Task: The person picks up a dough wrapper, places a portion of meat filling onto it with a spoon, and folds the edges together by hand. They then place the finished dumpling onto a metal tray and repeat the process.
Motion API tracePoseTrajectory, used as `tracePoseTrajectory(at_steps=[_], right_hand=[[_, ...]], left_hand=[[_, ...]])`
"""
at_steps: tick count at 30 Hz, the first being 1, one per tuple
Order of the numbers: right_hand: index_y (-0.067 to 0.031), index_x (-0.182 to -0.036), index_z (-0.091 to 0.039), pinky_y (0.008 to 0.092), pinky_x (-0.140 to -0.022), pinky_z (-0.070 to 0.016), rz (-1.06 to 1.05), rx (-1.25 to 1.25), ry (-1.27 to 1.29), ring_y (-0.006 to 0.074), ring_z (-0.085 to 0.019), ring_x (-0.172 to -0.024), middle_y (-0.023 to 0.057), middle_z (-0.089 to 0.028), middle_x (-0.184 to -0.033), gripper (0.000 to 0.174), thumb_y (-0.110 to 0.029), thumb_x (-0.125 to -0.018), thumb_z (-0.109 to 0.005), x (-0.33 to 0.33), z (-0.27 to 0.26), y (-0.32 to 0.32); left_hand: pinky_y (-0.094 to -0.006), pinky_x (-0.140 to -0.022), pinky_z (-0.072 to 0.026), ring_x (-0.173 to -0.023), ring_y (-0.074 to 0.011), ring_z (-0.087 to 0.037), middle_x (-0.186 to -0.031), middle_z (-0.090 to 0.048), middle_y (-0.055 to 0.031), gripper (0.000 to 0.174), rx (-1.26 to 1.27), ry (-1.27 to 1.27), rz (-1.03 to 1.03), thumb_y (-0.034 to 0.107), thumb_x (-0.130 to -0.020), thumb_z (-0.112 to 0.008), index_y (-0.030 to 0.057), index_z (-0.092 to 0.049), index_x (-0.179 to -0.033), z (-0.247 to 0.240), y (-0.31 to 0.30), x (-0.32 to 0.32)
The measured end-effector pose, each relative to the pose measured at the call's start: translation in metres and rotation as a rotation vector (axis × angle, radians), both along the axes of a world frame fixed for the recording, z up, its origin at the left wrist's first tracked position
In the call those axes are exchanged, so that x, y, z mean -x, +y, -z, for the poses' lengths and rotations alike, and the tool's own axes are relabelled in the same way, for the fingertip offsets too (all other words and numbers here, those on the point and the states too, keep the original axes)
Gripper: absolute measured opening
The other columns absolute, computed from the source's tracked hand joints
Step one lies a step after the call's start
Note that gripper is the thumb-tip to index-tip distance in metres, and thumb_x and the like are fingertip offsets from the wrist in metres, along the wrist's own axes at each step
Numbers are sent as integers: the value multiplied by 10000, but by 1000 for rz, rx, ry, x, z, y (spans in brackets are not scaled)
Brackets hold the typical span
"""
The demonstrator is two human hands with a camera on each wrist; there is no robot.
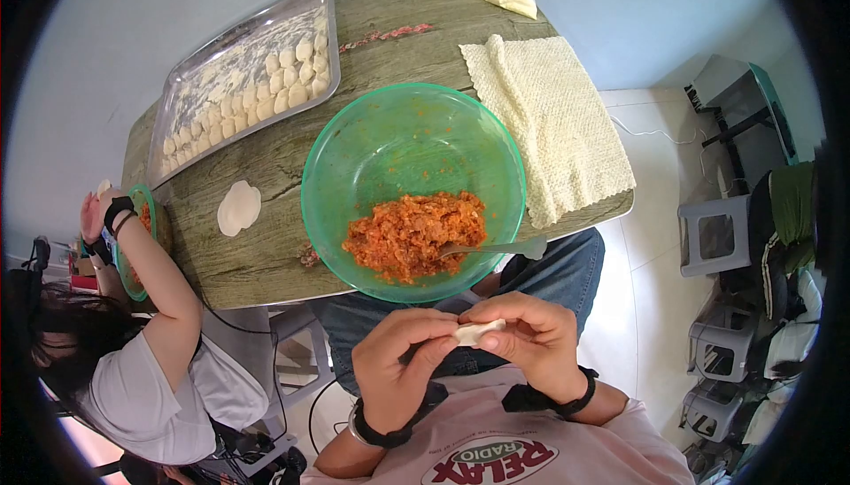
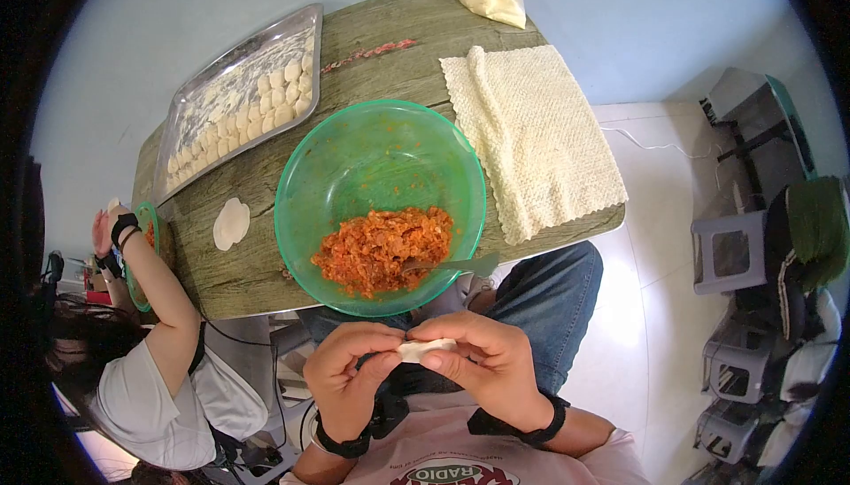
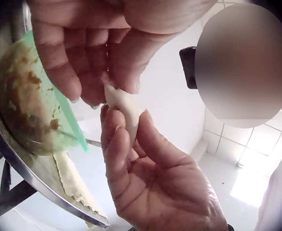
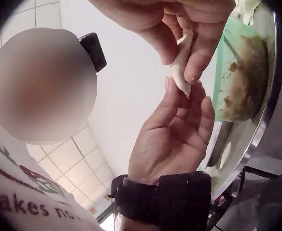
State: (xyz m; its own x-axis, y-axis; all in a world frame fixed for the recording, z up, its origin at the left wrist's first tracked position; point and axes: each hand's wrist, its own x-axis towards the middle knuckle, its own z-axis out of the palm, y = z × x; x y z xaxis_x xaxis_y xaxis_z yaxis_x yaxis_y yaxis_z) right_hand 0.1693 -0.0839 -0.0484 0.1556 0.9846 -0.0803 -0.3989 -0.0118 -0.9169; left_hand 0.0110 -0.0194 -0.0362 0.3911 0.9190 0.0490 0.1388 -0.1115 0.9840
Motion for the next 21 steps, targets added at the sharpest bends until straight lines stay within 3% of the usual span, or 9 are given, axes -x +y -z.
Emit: tracePoseTrajectory(at_steps=[5, 8, 10, 11, 13, 14, 16, 17, 21], right_hand=[[52, -1076, -591, 267, -836, -491, -31, 12, -10, 166, -601, -975, 124, -614, -1063, 233, 3, -849, -610, -1, -1, -1], [59, -1072, -587, 273, -820, -501, -34, 10, 68, 171, -604, -970, 131, -616, -1067, 233, -9, -851, -613, -3, 2, -1], [61, -1071, -586, 278, -809, -508, -38, 4, 154, 175, -607, -964, 136, -618, -1066, 234, -21, -853, -615, -4, 0, 0], [58, -1071, -585, 283, -797, -516, -65, 32, 259, 177, -610, -955, 137, -621, -1062, 239, -35, -853, -619, -5, -5, 1], [55, -1072, -585, 288, -785, -523, -91, 61, 365, 179, -614, -945, 139, -624, -1058, 245, -49, -854, -624, -4, -9, 1], [53, -1077, -582, 290, -783, -527, -132, 59, 393, 178, -615, -935, 132, -625, -1048, 251, -57, -856, -624, -2, -11, 2], [51, -1082, -579, 291, -781, -531, -178, 56, 420, 176, -617, -926, 126, -627, -1039, 257, -65, -858, -625, 0, -11, 2], [52, -1084, -577, 288, -780, -530, -214, 54, 407, 171, -615, -921, 119, -626, -1032, 253, -60, -861, -619, 1, -9, 3], [54, -1095, -570, 279, -774, -528, -236, 68, 386, 155, -610, -906, 100, -624, -1012, 240, -32, -871, -596, 5, -9, 4]], left_hand=[[-266, -687, -497, -785, -205, -643, -880, -663, -115, 130, -53, 31, 28, -30, -742, -678, 4, -656, -865, -2, 2, 1], [-267, -714, -493, -818, -200, -638, -936, -662, -113, 209, -59, -9, 46, 17, -743, -702, 6, -659, -947, 0, 2, 2], [-305, -860, -457, -1001, -238, -603, -1115, -617, -149, 458, 71, -102, 85, 172, -737, -743, -4, -602, -1135, 0, 3, 3], [-305, -860, -457, -1001, -238, -603, -1115, -617, -149, 458, 70, -103, 85, 172, -737, -743, -4, -602, -1135, 1, 4, 4], [-345, -1000, -353, -1203, -275, -482, -1310, -486, -192, 745, 105, -236, 327, 395, -747, -707, -25, -453, -1307, 3, 8, 4], [-345, -1000, -353, -1203, -275, -482, -1310, -486, -192, 745, 104, -236, 325, 395, -747, -707, -25, -453, -1307, 1, 9, 2], [-360, -1052, -279, -1293, -297, -383, -1390, -387, -216, 824, 173, -261, 460, 512, -794, -598, -41, -367, -1359, -7, 11, -3], [-352, -1040, -295, -1286, -290, -391, -1400, -376, -214, 780, 211, -264, 471, 525, -861, -496, -41, -339, -1374, -10, 10, -5], [-342, -1030, -306, -1271, -284, -408, -1399, -381, -208, 706, 300, -258, 444, 481, -909, -428, -46, -340, -1371, -14, 9, -4]])
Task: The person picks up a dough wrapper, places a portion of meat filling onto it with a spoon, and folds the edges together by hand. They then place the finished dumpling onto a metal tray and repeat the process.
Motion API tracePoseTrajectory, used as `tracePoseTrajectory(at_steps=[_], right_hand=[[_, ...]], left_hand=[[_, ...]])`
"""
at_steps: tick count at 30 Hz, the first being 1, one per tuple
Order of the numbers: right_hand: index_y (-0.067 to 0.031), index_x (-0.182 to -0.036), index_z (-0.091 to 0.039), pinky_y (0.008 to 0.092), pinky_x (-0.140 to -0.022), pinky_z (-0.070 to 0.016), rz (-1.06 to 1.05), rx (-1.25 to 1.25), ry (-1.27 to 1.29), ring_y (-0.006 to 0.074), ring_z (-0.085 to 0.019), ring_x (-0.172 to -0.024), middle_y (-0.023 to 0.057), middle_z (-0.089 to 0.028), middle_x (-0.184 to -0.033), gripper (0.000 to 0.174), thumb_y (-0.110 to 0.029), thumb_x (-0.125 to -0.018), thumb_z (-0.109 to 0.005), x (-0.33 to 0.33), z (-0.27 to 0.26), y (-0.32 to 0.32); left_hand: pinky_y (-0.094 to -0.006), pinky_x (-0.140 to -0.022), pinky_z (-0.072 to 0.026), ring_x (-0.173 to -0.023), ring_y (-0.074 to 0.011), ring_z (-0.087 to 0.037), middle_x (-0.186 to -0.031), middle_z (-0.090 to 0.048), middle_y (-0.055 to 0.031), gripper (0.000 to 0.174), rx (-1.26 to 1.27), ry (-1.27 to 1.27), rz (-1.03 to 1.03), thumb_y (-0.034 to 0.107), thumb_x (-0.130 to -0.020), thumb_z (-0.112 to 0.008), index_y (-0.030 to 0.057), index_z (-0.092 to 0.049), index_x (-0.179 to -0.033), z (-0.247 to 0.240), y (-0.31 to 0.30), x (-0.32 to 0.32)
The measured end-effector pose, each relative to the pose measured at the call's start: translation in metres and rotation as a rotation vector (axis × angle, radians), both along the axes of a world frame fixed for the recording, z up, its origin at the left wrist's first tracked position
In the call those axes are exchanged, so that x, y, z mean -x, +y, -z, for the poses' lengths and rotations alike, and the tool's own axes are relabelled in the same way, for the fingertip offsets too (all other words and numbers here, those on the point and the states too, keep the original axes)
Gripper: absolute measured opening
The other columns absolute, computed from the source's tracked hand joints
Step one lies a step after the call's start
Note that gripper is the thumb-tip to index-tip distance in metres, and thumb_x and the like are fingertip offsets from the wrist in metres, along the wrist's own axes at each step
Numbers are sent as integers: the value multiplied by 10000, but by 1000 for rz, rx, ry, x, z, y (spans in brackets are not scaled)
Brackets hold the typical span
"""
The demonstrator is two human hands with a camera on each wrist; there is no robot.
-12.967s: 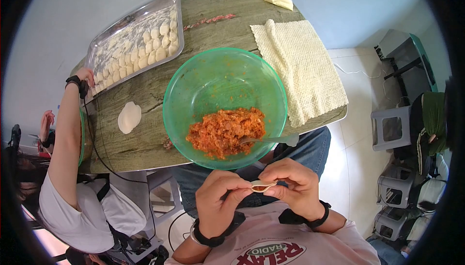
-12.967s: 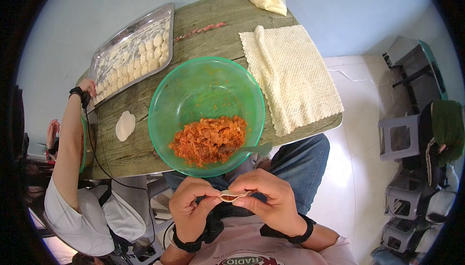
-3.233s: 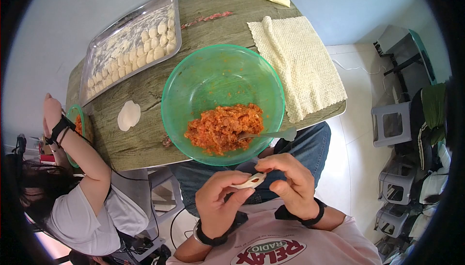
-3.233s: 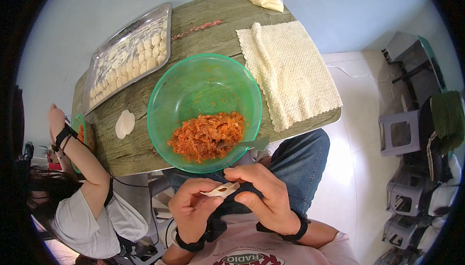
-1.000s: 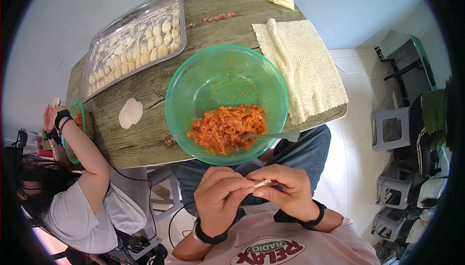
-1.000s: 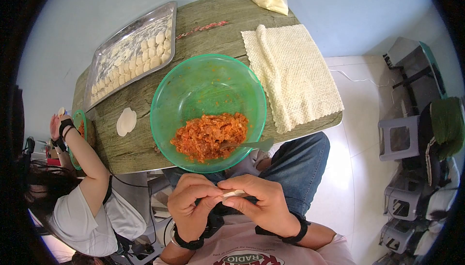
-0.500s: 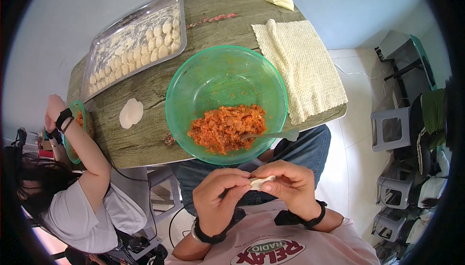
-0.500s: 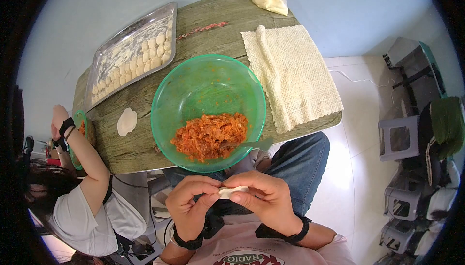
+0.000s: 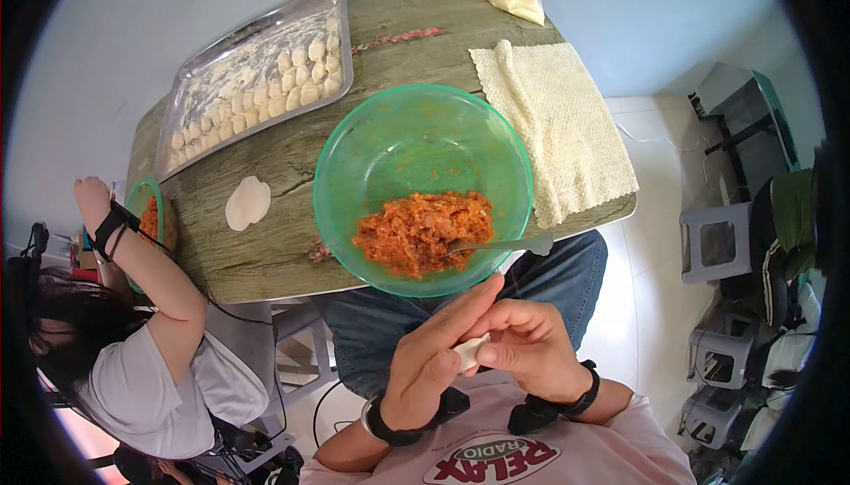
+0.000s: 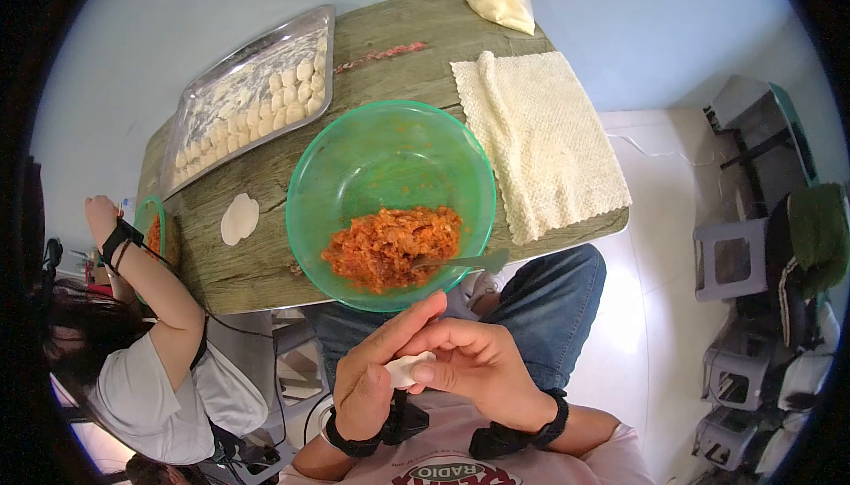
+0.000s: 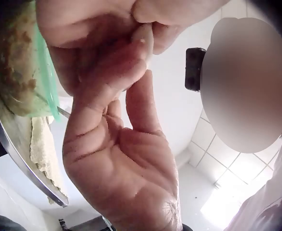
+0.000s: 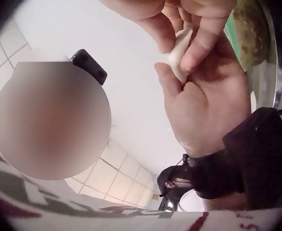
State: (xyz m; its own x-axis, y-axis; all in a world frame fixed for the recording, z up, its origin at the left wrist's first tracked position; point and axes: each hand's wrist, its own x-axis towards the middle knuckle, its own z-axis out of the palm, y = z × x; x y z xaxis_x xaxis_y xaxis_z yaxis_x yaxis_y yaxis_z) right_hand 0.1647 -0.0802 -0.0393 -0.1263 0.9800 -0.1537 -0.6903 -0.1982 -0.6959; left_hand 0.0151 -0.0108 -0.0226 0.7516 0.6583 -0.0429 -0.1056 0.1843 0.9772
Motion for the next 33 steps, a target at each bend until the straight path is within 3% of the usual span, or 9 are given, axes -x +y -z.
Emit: tracePoseTrajectory(at_steps=[5, 10, 17, 24, 27, 29, 30, 31, 33], right_hand=[[48, -1096, -568, 278, -774, -527, -14, 36, -25, 153, -608, -896, 89, -610, -995, 224, -23, -883, -574, 4, -4, 3], [38, -1063, -573, 247, -745, -517, 182, -4, -311, 144, -603, -847, 71, -558, -953, 179, -33, -901, -549, 11, -12, 5], [31, -994, -594, 207, -651, -491, 254, -31, -387, 103, -584, -768, 60, -578, -929, 134, -37, -879, -589, 11, -2, 1], [25, -1022, -584, 199, -615, -458, 307, -42, -458, 86, -562, -720, 58, -585, -927, 170, -36, -866, -609, 9, -15, 4], [27, -1085, -553, 204, -664, -451, 337, -104, -434, 95, -559, -791, 73, -566, -1019, 235, -29, -863, -607, 4, -9, 2], [28, -1131, -531, 215, -697, -451, 350, -166, -446, 107, -556, -835, 84, -552, -1075, 288, -29, -860, -608, 6, -6, 2], [29, -1169, -505, 236, -751, -450, 353, -157, -367, 127, -553, -895, 95, -528, -1139, 346, -81, -859, -616, 10, -8, 4], [30, -1206, -480, 256, -805, -450, 356, -147, -288, 147, -550, -954, 106, -504, -1204, 410, -132, -859, -624, 15, -10, 6], [32, -1229, -458, 278, -843, -448, 293, -71, -129, 174, -552, -989, 130, -506, -1217, 463, -194, -859, -618, 23, -21, 9]], left_hand=[[-317, -998, -344, -1206, -263, -474, -1330, -468, -197, 558, -109, 51, -99, 358, -971, -308, -52, -395, -1338, 5, -4, -1], [-307, -965, -372, -1162, -233, -504, -1306, -494, -185, 531, -34, -68, -193, 331, -981, -317, -74, -427, -1306, 17, -8, 0], [-270, -912, -408, -992, -142, -545, -1248, -541, -137, 504, 94, -24, -163, 307, -992, -327, -76, -435, -1299, 15, -12, 3], [-273, -880, -433, -962, -169, -595, -1147, -606, -172, 496, 22, 30, -247, 308, -990, -332, -88, -490, -1243, 20, -13, 7], [-290, -803, -475, -923, -225, -635, -1107, -620, -205, 523, 195, -35, -302, 361, -989, -313, -65, -522, -1208, 20, -8, 13], [-300, -706, -489, -845, -271, -654, -1097, -617, -225, 587, 559, -321, -309, 447, -977, -270, -32, -519, -1208, 28, -7, 16], [-298, -661, -481, -773, -276, -653, -1100, -612, -238, 645, 737, -439, -305, 501, -964, -225, -19, -490, -1237, 25, -8, 12], [-298, -661, -481, -773, -276, -653, -1100, -612, -238, 645, 736, -438, -304, 501, -964, -225, -19, -490, -1237, 22, -9, 9], [-295, -646, -481, -732, -275, -650, -1094, -617, -223, 650, 885, -593, -145, 503, -963, -205, -9, -463, -1269, 16, -13, 2]])
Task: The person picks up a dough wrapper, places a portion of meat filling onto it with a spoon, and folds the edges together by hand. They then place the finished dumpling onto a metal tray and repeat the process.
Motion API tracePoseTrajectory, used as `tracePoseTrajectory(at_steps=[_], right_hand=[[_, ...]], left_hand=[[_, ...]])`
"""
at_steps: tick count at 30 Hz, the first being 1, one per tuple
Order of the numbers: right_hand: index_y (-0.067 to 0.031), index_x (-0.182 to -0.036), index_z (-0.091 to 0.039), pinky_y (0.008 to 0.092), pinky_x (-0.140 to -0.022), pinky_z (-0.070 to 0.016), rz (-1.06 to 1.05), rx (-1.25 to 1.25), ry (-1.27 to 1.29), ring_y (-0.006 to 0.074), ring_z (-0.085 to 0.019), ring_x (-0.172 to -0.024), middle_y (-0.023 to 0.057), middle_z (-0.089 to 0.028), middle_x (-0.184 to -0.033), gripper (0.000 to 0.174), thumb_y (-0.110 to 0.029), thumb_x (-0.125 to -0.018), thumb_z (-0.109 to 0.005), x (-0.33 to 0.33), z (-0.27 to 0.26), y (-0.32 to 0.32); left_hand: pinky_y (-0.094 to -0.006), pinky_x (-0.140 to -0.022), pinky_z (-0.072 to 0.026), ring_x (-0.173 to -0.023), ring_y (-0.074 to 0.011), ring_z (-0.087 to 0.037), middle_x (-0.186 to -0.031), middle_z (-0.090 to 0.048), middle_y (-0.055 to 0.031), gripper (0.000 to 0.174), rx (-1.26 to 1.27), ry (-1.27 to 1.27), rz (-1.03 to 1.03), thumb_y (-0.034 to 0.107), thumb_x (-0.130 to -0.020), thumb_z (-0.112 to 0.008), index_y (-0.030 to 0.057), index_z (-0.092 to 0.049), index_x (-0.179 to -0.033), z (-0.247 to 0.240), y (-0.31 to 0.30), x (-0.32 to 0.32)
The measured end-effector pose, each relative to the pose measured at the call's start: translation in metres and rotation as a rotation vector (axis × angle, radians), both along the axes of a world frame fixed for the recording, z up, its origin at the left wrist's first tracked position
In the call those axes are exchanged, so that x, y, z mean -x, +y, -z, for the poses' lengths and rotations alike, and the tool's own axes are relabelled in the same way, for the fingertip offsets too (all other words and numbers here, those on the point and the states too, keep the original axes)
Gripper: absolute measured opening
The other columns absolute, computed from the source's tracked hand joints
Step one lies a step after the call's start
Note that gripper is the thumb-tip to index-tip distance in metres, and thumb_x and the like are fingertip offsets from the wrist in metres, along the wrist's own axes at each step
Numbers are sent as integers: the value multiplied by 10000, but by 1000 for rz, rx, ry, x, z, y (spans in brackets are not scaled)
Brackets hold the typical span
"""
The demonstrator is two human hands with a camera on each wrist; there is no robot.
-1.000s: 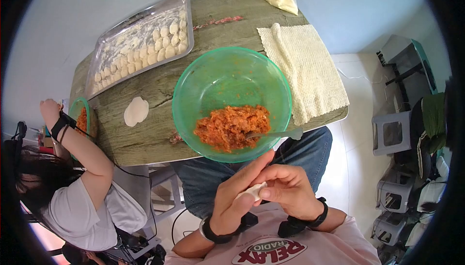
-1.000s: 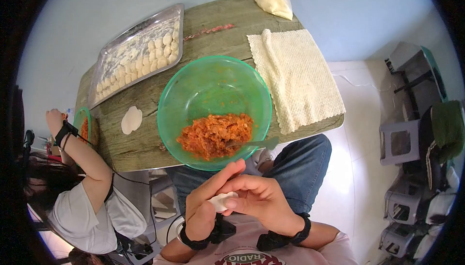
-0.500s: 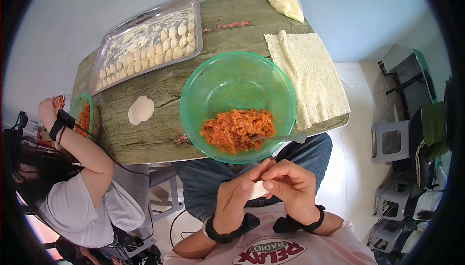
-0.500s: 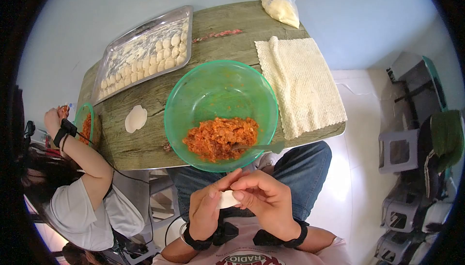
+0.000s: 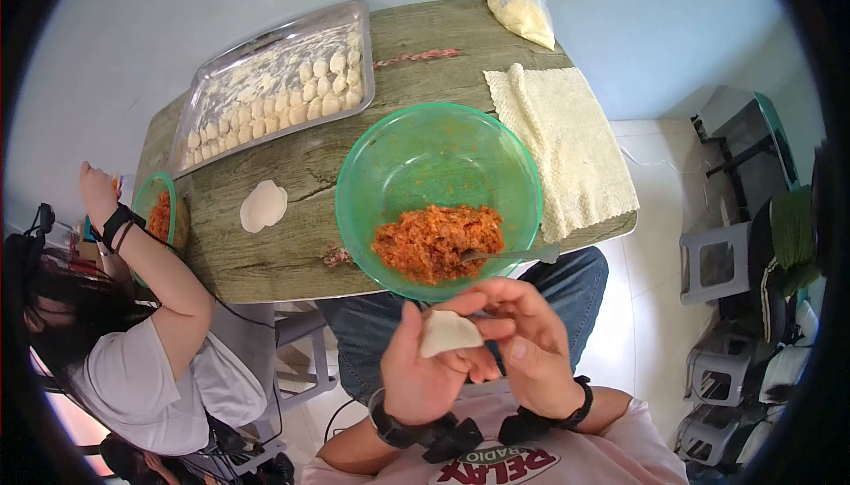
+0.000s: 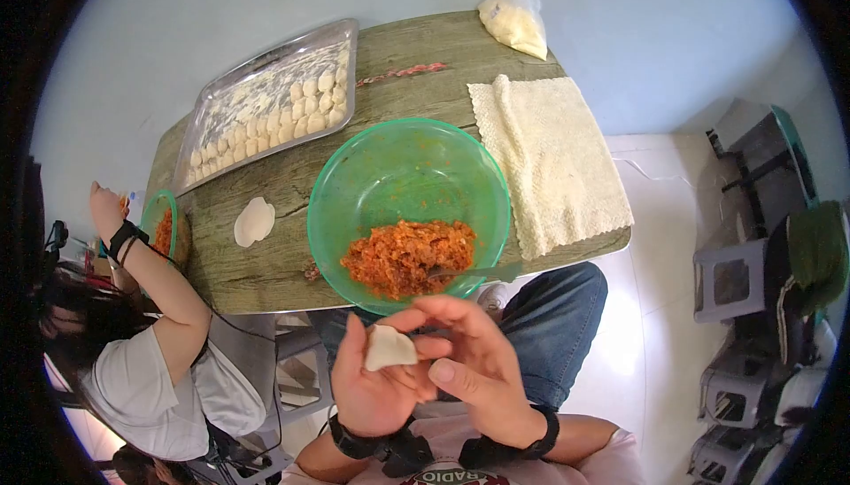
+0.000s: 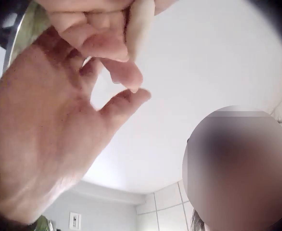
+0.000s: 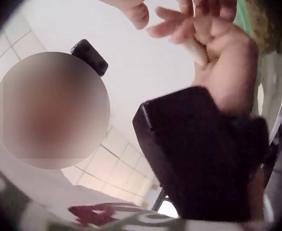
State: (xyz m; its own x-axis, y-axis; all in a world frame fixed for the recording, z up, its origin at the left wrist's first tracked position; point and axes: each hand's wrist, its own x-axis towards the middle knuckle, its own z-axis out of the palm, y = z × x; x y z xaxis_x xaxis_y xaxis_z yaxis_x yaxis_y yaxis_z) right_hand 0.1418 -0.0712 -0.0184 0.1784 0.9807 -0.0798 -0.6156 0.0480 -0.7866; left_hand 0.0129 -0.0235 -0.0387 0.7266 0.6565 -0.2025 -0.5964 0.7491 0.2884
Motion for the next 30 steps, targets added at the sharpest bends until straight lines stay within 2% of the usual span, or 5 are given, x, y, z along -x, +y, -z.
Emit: tracePoseTrajectory(at_steps=[4, 6, 8, 14, 30], right_hand=[[47, -1237, -449, 316, -927, -438, -212, 153, 343, 227, -547, -1079, 202, -519, -1222, 525, -310, -872, -571, 0, -6, 7], [57, -1219, -465, 323, -924, -447, -204, 175, 358, 240, -547, -1084, 233, -538, -1185, 494, -298, -885, -543, 0, -3, 8], [68, -1179, -497, 317, -922, -449, -220, 217, 383, 247, -553, -1075, 229, -543, -1179, 448, -281, -899, -517, -1, -1, 8], [88, -1093, -553, 312, -898, -463, -246, 243, 414, 249, -578, -1025, 228, -581, -1119, 359, -216, -916, -476, -4, -3, 11], [75, -945, -607, 273, -752, -494, -5, 184, 15, 189, -626, -849, 194, -660, -949, 240, -149, -869, -564, 15, 16, 8]], left_hand=[[-338, -596, -491, -698, -288, -630, -979, -631, -245, 636, -82, 117, 53, 470, -970, -185, -28, -483, -1229, 8, -14, -14], [-327, -572, -475, -658, -269, -623, -953, -627, -231, 629, 258, 305, -201, 451, -973, -187, -50, -486, -1208, 1, -19, -24], [-297, -594, -485, -666, -242, -627, -976, -621, -186, 529, -90, 154, 7, 349, -987, -241, -79, -488, -1174, -6, -12, -18], [-314, -580, -481, -633, -245, -609, -1019, -605, -230, 541, -123, 308, -5, 391, -978, -262, -58, -494, -1171, -10, -13, -22], [-197, -481, -449, -703, -203, -658, -815, -671, -173, 536, -275, 700, -119, 331, -973, -249, -71, -603, -945, -11, -17, -26]])
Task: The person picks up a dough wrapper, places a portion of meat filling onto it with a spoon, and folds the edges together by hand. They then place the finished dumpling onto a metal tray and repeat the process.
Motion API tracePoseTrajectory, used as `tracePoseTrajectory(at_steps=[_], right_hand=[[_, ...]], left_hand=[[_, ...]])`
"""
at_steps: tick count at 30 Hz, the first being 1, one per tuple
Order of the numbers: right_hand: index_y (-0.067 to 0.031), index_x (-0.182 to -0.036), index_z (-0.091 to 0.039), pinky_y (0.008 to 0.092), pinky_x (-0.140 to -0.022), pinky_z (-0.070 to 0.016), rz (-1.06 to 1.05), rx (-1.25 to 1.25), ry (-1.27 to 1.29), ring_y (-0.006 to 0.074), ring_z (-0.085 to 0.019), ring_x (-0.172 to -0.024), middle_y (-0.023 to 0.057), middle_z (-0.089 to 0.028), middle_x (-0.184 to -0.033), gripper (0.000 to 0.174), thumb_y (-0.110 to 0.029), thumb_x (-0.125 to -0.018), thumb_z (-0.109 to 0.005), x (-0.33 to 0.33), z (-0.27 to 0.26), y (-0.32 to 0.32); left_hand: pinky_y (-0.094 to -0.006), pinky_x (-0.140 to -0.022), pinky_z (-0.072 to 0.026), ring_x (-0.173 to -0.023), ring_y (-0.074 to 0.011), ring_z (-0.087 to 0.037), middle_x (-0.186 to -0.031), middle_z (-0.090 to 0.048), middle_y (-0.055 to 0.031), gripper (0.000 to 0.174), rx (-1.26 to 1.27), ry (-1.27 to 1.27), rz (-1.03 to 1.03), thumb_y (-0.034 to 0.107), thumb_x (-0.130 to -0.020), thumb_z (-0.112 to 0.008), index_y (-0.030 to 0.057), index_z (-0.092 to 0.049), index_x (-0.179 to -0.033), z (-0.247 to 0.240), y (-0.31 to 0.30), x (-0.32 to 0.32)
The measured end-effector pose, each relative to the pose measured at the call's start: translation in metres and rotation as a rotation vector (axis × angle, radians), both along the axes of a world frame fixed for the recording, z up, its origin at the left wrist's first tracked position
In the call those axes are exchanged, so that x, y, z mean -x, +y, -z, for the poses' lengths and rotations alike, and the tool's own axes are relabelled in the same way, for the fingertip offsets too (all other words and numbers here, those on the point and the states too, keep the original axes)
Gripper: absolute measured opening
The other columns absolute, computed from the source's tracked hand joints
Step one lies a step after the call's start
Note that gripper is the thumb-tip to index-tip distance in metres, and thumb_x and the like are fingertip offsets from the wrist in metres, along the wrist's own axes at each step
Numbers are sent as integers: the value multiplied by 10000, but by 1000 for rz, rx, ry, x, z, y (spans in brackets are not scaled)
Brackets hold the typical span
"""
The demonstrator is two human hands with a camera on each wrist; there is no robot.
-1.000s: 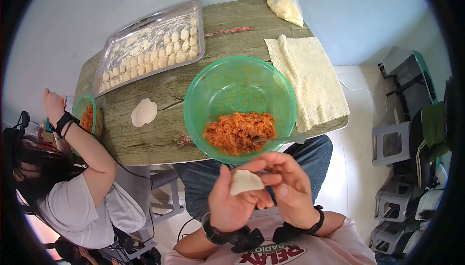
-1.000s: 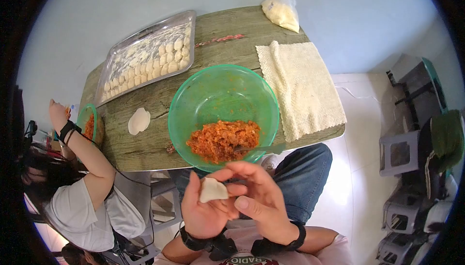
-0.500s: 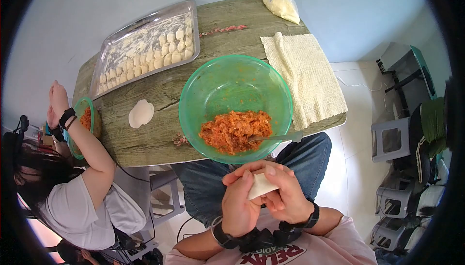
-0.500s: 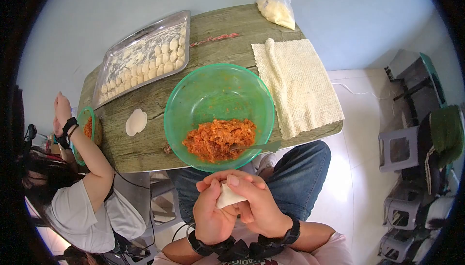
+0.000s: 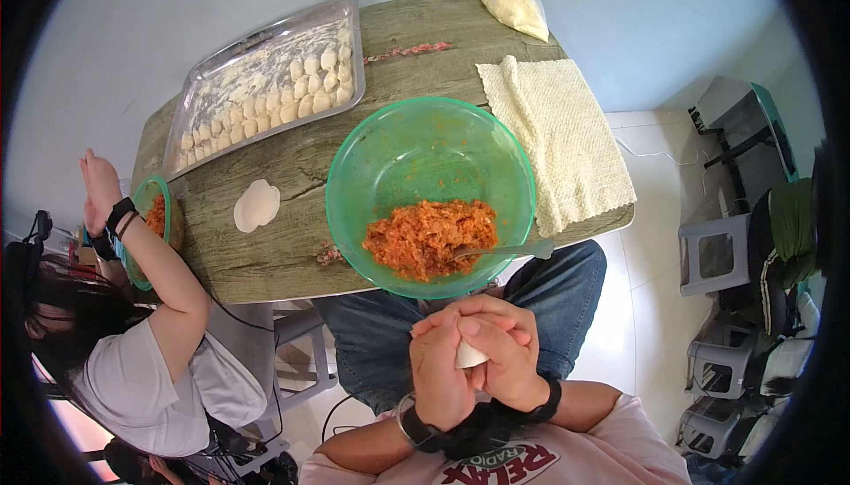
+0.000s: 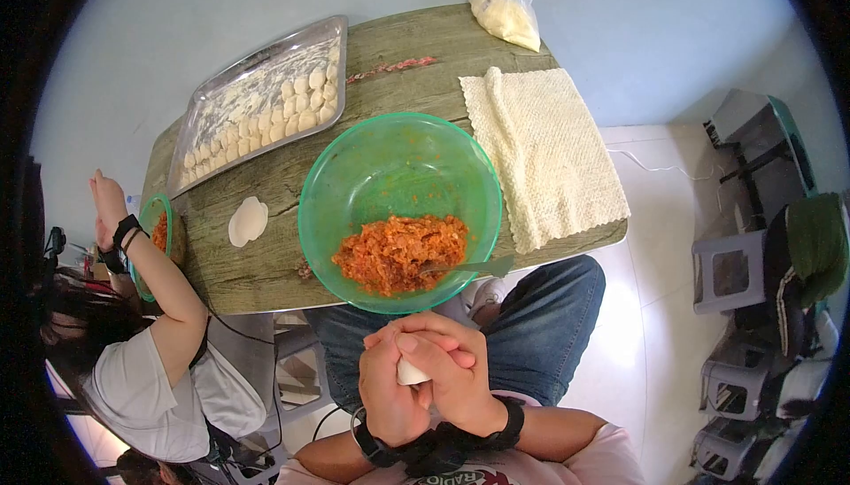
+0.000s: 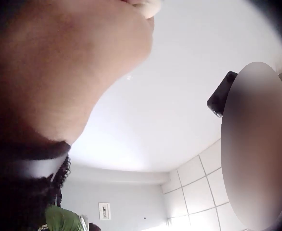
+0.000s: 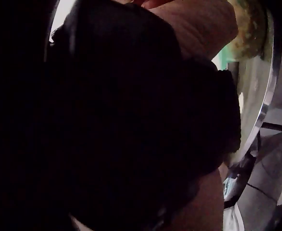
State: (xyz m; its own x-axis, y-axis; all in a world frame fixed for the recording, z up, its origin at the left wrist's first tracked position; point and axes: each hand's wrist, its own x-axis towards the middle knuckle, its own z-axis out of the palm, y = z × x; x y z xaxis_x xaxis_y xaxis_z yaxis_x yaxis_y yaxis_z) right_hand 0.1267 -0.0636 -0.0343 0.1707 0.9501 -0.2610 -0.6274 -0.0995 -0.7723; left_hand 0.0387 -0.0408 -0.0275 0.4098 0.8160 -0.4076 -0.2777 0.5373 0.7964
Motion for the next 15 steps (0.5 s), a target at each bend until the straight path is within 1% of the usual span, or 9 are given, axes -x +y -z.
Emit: tracePoseTrajectory(at_steps=[2, 3, 5, 6, 8, 9, 11, 12, 15], right_hand=[[77, -940, -603, 280, -755, -491, 31, -39, -2, 190, -624, -852, 192, -661, -939, 240, -146, -868, -555, 3, 4, 0], [77, -940, -603, 280, -755, -491, 31, -39, -1, 190, -624, -852, 192, -661, -939, 240, -146, -868, -555, 4, 6, 1], [79, -933, -602, 284, -750, -492, 37, -60, -47, 192, -625, -844, 185, -663, -931, 240, -145, -865, -549, 6, 8, 1], [79, -933, -602, 284, -750, -492, 37, -60, -46, 192, -625, -844, 185, -663, -931, 240, -145, -865, -549, 6, 8, 1], [81, -920, -604, 289, -749, -493, 30, -71, -53, 195, -628, -837, 181, -664, -919, 240, -145, -861, -547, 4, 7, 2], [81, -920, -604, 289, -749, -493, 30, -72, -54, 195, -628, -837, 181, -664, -919, 240, -145, -861, -547, 4, 7, 2], [90, -884, -586, 323, -734, -509, 52, -72, -188, 251, -640, -776, 243, -654, -886, 297, -197, -841, -522, 5, 7, 4], [90, -884, -586, 323, -734, -509, 51, -72, -189, 251, -640, -776, 243, -654, -886, 297, -197, -841, -522, 5, 8, 3], [85, -885, -591, 326, -736, -508, 62, -83, -207, 247, -641, -776, 242, -655, -874, 291, -194, -840, -523, 5, 11, 3]], left_hand=[[-213, -524, -480, -691, -200, -661, -796, -670, -166, 470, -82, -11, 54, 276, -970, -290, -54, -616, -899, -2, 2, 2], [-213, -524, -480, -691, -200, -661, -796, -670, -166, 470, -83, -9, 54, 276, -970, -290, -54, -616, -899, -2, 2, 1], [-232, -559, -498, -684, -187, -660, -777, -671, -148, 366, -219, -16, -23, 204, -950, -358, -42, -619, -877, -3, 1, -4], [-232, -559, -498, -684, -187, -660, -777, -671, -148, 366, -219, -15, -23, 204, -950, -358, -42, -619, -877, -4, 1, -5], [-255, -593, -515, -671, -184, -659, -763, -669, -132, 251, -403, 125, -40, 128, -910, -438, -39, -616, -850, -7, 1, -7], [-255, -593, -515, -671, -184, -659, -763, -669, -132, 251, -404, 124, -40, 128, -910, -438, -39, -616, -850, -2, 0, -8], [-256, -598, -516, -664, -194, -662, -753, -670, -119, 152, -391, 69, -163, 81, -875, -509, -40, -601, -862, 14, -3, -10], [-256, -598, -516, -664, -194, -662, -753, -670, -119, 152, -391, 69, -164, 81, -875, -509, -40, -601, -862, 14, -3, -10], [-263, -575, -515, -633, -192, -655, -751, -665, -125, 133, -553, 110, -146, 81, -875, -523, -35, -584, -852, 11, 0, -10]])
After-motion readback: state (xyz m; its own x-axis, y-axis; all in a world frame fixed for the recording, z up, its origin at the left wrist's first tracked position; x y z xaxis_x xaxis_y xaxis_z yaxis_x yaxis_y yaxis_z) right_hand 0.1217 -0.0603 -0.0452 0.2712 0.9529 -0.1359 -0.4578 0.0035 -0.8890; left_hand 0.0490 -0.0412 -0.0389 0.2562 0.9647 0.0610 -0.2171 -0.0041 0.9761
